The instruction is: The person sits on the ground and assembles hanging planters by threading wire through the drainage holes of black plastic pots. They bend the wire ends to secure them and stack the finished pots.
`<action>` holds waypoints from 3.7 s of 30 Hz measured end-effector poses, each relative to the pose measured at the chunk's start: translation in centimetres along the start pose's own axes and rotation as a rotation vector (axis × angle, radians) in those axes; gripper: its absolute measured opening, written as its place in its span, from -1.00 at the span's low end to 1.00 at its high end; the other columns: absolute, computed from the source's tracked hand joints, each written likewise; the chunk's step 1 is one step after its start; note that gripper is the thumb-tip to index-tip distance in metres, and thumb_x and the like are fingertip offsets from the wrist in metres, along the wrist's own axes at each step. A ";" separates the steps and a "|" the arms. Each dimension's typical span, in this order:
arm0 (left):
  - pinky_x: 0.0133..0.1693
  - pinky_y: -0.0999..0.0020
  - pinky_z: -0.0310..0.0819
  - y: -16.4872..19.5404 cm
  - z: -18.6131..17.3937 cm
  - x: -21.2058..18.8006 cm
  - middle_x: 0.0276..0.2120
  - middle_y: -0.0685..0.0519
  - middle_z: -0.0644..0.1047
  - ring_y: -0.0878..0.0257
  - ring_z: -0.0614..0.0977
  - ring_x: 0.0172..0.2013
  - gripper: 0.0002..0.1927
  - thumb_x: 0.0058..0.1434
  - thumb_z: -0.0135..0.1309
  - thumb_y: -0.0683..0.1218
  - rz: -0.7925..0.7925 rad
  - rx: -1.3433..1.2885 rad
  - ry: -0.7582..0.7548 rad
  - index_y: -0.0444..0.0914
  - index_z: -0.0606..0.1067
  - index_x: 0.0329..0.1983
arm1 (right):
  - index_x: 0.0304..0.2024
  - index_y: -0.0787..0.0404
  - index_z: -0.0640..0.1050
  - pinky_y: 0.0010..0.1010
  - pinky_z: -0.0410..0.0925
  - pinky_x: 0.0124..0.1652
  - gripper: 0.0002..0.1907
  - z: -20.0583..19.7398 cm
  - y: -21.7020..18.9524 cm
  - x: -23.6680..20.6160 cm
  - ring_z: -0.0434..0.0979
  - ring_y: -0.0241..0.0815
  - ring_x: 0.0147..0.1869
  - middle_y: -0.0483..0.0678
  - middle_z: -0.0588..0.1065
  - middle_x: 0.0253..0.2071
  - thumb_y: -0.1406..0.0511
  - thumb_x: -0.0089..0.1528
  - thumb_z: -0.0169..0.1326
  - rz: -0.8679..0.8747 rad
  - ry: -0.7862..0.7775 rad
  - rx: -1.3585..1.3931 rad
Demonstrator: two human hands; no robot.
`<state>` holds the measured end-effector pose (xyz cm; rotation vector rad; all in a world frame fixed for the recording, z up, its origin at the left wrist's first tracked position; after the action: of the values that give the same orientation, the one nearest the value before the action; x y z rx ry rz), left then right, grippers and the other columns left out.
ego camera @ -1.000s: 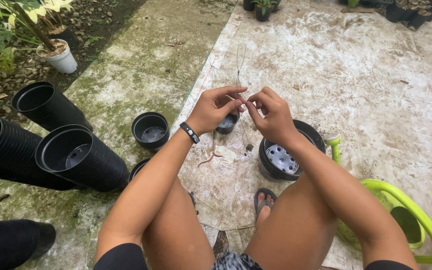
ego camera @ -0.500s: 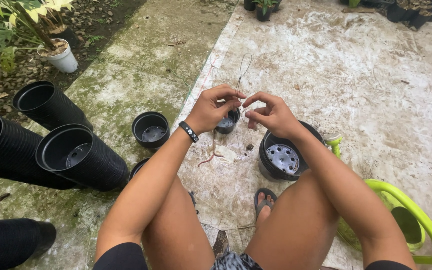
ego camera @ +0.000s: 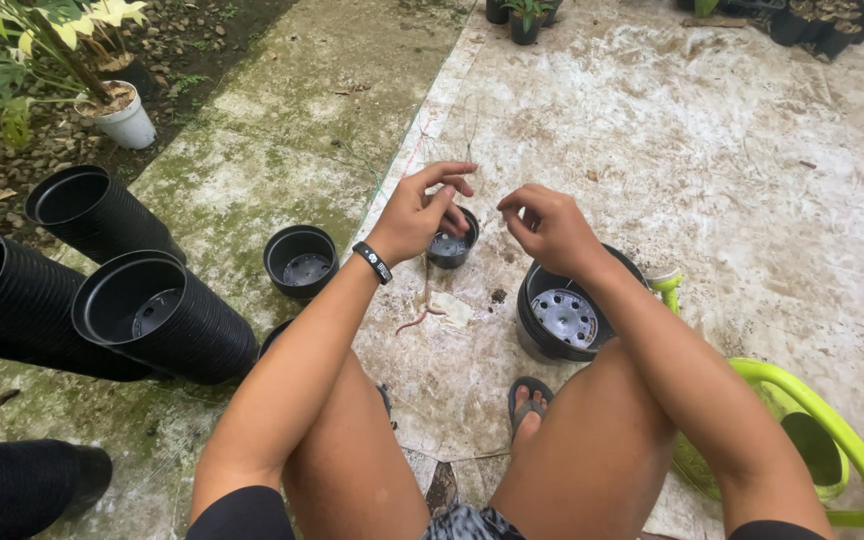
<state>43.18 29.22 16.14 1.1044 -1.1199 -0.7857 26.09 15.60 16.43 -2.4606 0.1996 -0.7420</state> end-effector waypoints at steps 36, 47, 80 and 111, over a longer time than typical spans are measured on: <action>-0.38 0.49 0.61 -0.7 -2.7 1.6 -0.36 0.09 0.63 0.43 0.63 -0.36 -0.85 0.33 0.21 -0.10 0.278 0.334 0.322 -0.31 0.64 -0.20 | -0.22 0.28 0.59 -0.23 0.40 -0.18 -0.93 -1.6 -2.2 -0.2 0.53 0.01 -0.19 0.04 0.52 -0.29 0.42 0.25 0.15 -0.132 0.031 -0.206; -0.31 0.51 0.48 -1.4 -4.0 2.2 -0.37 0.09 0.64 0.43 0.60 -0.37 -0.80 0.37 0.19 -0.08 0.323 0.249 0.499 -0.34 0.62 -0.21 | -0.17 0.26 0.62 -0.32 0.42 -0.32 -0.90 0.2 -1.6 0.2 0.58 -0.11 -0.31 0.03 0.60 -0.27 0.37 0.28 0.15 -0.008 -0.084 -0.035; -0.23 0.44 0.68 -2.8 -2.2 1.6 -0.35 0.04 0.68 0.33 0.74 -0.32 -0.84 0.28 0.21 -0.14 0.149 0.090 0.397 -0.36 0.60 -0.20 | 0.06 0.31 0.51 -0.23 0.45 0.00 -0.75 4.3 -2.4 2.5 0.65 0.03 0.03 0.13 0.59 -0.05 0.34 0.36 0.08 -0.061 0.075 0.099; -0.28 0.50 0.56 -0.2 -10.4 0.4 -0.38 0.09 0.67 0.41 0.66 -0.35 -0.89 0.31 0.23 -0.16 0.276 0.371 0.696 -0.33 0.60 -0.26 | -0.33 0.24 0.66 -0.14 0.38 -0.42 -0.85 5.9 -0.8 0.8 0.55 0.07 -0.47 0.12 0.57 -0.50 0.32 0.23 0.10 -0.113 -0.162 -0.251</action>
<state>53.28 31.73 15.50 1.3497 -0.7994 0.0506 29.94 18.80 13.19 -2.7758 0.0979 -0.5894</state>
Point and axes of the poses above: each hand's wrist, its own x-axis towards the middle knuckle, its own z-axis out of the palm, y = z × x, the point moved 3 cm from there along x, towards the middle knuckle
